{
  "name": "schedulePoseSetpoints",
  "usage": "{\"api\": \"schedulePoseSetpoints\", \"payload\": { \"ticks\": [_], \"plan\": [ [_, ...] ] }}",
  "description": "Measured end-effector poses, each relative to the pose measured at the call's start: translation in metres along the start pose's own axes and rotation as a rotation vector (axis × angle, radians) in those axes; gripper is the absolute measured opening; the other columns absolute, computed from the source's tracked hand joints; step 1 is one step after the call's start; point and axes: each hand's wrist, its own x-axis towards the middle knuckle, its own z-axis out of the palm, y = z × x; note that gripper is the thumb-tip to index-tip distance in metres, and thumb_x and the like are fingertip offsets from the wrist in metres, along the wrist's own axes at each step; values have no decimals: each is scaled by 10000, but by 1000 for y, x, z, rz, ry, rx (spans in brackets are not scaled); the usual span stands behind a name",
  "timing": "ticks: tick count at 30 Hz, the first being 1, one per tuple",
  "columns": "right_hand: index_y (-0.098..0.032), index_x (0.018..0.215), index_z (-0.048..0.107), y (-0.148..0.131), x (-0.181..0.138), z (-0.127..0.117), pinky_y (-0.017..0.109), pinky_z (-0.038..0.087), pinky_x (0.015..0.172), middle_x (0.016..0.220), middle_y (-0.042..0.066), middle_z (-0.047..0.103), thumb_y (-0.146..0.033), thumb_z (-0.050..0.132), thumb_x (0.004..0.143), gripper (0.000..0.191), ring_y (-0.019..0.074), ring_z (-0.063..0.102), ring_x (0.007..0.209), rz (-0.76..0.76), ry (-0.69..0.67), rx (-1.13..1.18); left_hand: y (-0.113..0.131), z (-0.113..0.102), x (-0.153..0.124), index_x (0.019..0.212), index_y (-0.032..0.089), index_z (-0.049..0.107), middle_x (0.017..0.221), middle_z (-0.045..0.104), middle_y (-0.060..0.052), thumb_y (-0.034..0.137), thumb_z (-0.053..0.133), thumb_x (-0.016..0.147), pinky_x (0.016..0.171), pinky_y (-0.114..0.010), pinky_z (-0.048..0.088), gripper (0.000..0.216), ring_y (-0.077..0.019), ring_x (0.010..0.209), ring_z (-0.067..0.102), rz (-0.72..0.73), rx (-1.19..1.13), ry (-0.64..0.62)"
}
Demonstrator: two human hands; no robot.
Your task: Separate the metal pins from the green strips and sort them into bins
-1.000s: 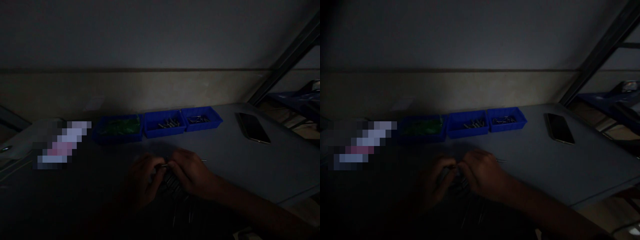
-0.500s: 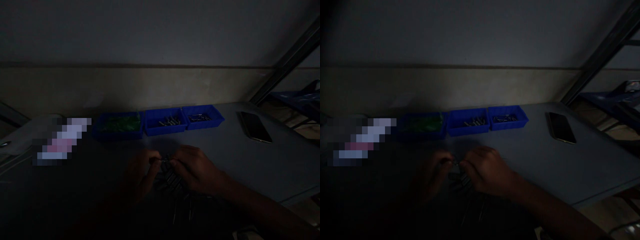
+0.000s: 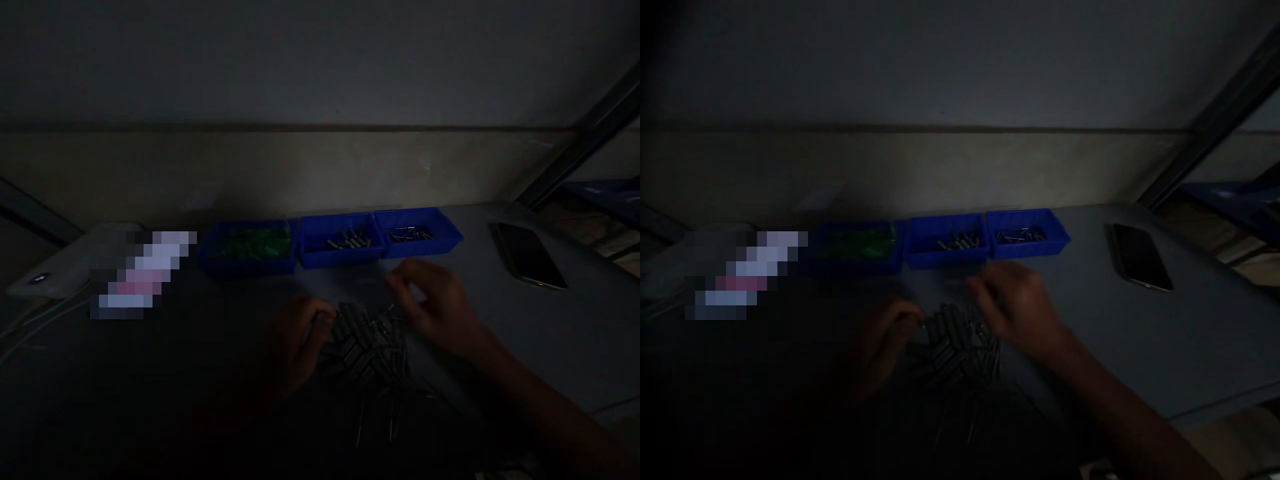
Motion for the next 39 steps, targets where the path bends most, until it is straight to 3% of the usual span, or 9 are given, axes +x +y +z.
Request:
{"api": "schedulePoseSetpoints", "payload": {
  "ticks": [3,6,8,14,20,28,31,35,39],
  "plan": [
    [-169,781,566,30,5,-12,241,305,472,540,-13,507,-461,468,855,317,114,454,477,308,312,-150,-1,0,-1,856,189,578,755,620,-16,282,367,902,636,-241,464,235,-128,689,587,9,-15,-10],
    [-148,821,581,45,6,-16,233,273,447,501,-23,487,-528,491,815,391,115,448,448,421,347,-260,-2,0,-1,883,188,579,774,630,-20,264,386,896,660,-245,470,208,-132,720,598,4,-21,-36],
    [-143,792,590,42,6,-15,231,277,451,489,-21,488,-493,476,834,371,110,452,440,414,244,-261,-2,-1,-1,890,185,577,785,634,-22,248,398,891,672,-244,472,190,-131,734,600,6,-21,-49],
    [-171,881,619,25,-1,-9,253,407,610,787,40,633,-228,560,775,135,140,570,675,120,-450,-84,-1,0,0,873,182,575,778,627,-22,240,411,882,677,-248,472,175,-132,742,597,37,-27,-60],
    [-183,844,599,33,-6,-6,295,442,689,870,50,579,-111,578,710,154,163,542,791,38,-604,-21,-1,0,-1,865,188,589,773,624,-16,229,431,873,687,-248,470,164,-132,747,592,47,-19,-63],
    [-162,764,547,28,-5,3,280,415,648,796,47,545,-96,515,757,74,151,502,745,-11,-547,-9,0,0,0,842,188,587,758,614,-13,213,432,871,676,-248,465,160,-130,738,586,67,-12,-71],
    [-160,808,528,25,-4,6,297,417,685,815,51,560,-106,502,770,71,162,516,768,18,-426,15,0,0,0,867,189,582,756,610,-10,213,449,863,680,-246,469,134,-129,735,589,64,-17,-63],
    [-156,850,486,10,-4,16,288,414,661,806,60,559,-155,433,847,53,157,517,743,45,-259,78,-4,2,-2,950,196,551,799,621,-11,218,496,836,710,-266,478,128,-140,775,601,78,-6,-14],
    [-160,861,472,-11,-8,25,274,400,626,784,57,547,-162,395,870,77,150,499,706,-18,-268,100,-5,4,-3,1003,201,515,839,631,-18,218,529,819,729,-284,482,185,-146,797,611,94,6,56]
  ]
}}
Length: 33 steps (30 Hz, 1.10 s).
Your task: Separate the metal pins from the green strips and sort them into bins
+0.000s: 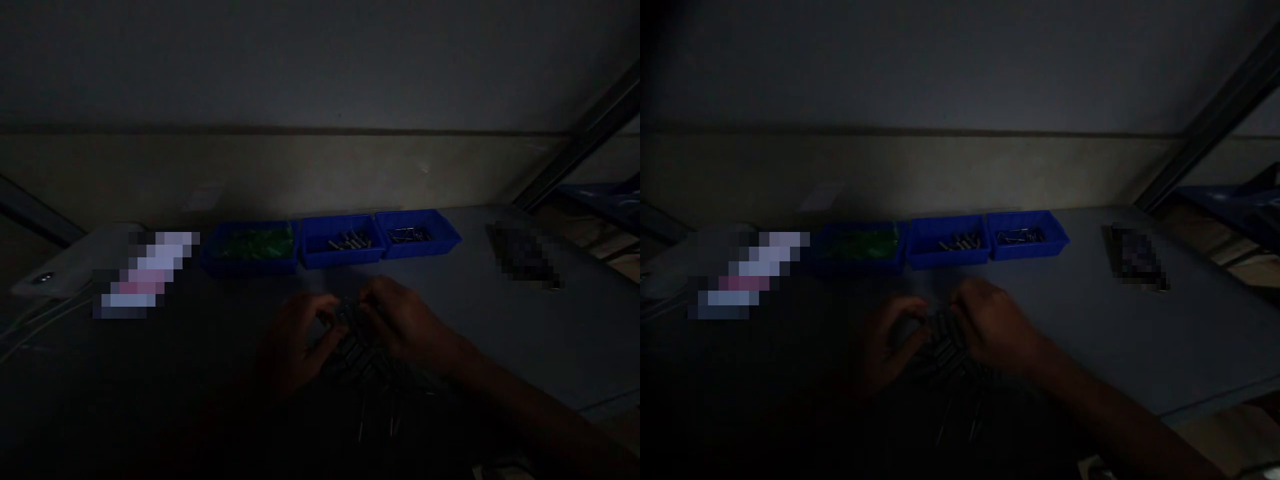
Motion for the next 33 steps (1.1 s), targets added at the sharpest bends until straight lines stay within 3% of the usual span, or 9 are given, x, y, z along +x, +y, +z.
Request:
{"api": "schedulePoseSetpoints", "payload": {
  "ticks": [6,10,21,27,33],
  "plan": [
    [-153,831,483,-14,-2,2,294,394,643,786,71,537,-152,371,879,122,160,471,720,-34,-118,-61,3,-1,1,957,199,528,807,643,-13,180,497,835,684,-265,480,128,-135,742,613,42,26,59],
    [-147,830,493,-15,-3,3,297,399,660,781,69,537,-140,379,875,123,158,467,724,-45,-147,-51,2,-2,3,813,198,547,707,621,10,159,470,841,646,-247,461,91,-124,671,587,81,76,59],
    [-165,874,531,-14,-3,3,269,420,652,795,49,593,-218,480,870,74,144,542,729,-23,-42,71,3,-3,3,761,204,551,678,599,9,210,427,850,634,-250,458,153,-130,642,564,-72,79,47],
    [-153,890,551,-10,-4,6,246,421,641,784,45,604,-195,516,853,65,130,545,713,-123,36,108,1,-3,3,769,206,552,685,598,13,206,438,847,646,-249,458,138,-131,659,567,-56,94,76],
    [-162,866,551,-12,-4,6,239,412,614,735,23,591,-162,521,838,41,120,533,674,-124,152,117,4,-4,4,757,203,547,682,598,14,191,436,846,647,-247,458,143,-129,662,567,-45,91,80]
  ]
}}
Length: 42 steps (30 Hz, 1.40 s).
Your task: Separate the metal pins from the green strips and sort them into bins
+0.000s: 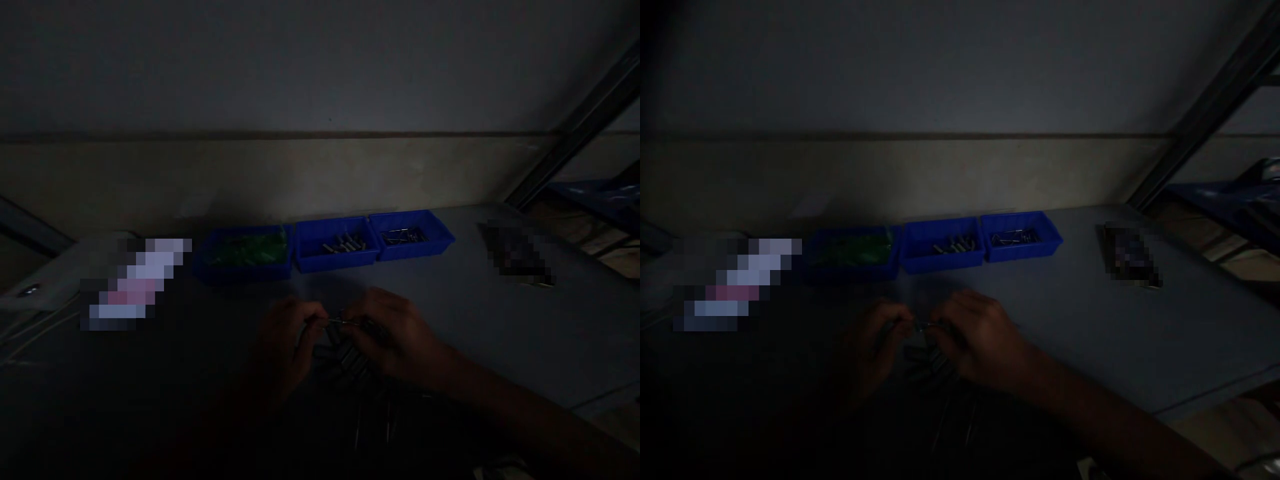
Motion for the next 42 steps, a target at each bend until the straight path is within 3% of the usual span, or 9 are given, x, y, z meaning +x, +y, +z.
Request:
{"api": "schedulePoseSetpoints", "payload": {
  "ticks": [7,21,25,30,38,42],
  "plan": [
    [-169,863,544,0,-1,1,239,413,616,741,21,591,-176,529,836,31,120,533,683,31,7,5,-1,0,-1,782,204,561,699,602,6,198,439,841,653,-258,461,135,-137,680,571,-31,8,-11],
    [-163,827,523,-1,1,-2,255,398,593,708,35,571,-162,453,860,78,131,504,650,-48,-110,-47,-1,1,-2,773,202,554,687,594,7,172,436,839,664,-262,453,139,-134,672,557,30,-9,-65],
    [-164,828,540,-1,1,0,263,400,610,709,36,588,-198,432,889,129,132,517,650,-10,-133,-78,-2,1,-1,742,196,554,672,589,-7,194,393,858,626,-262,443,198,-137,655,551,-27,9,-60],
    [-166,883,551,0,-1,4,277,407,626,744,44,615,-286,484,877,138,143,539,673,2,-93,-117,-2,1,3,704,193,542,636,565,-13,224,354,871,594,-256,432,253,-140,642,545,-81,49,-32],
    [-151,791,569,-3,1,0,257,382,583,672,43,591,-201,419,889,186,129,510,610,4,-47,-189,0,3,3,565,193,448,558,493,7,247,363,875,543,-242,391,326,-123,577,502,-91,57,-48],
    [-162,735,569,15,6,-14,241,374,550,613,23,564,-242,394,896,251,116,507,562,77,97,-239,6,-2,3,639,192,496,605,541,7,241,388,872,552,-235,418,261,-117,596,535,-103,-24,-92]
  ]
}}
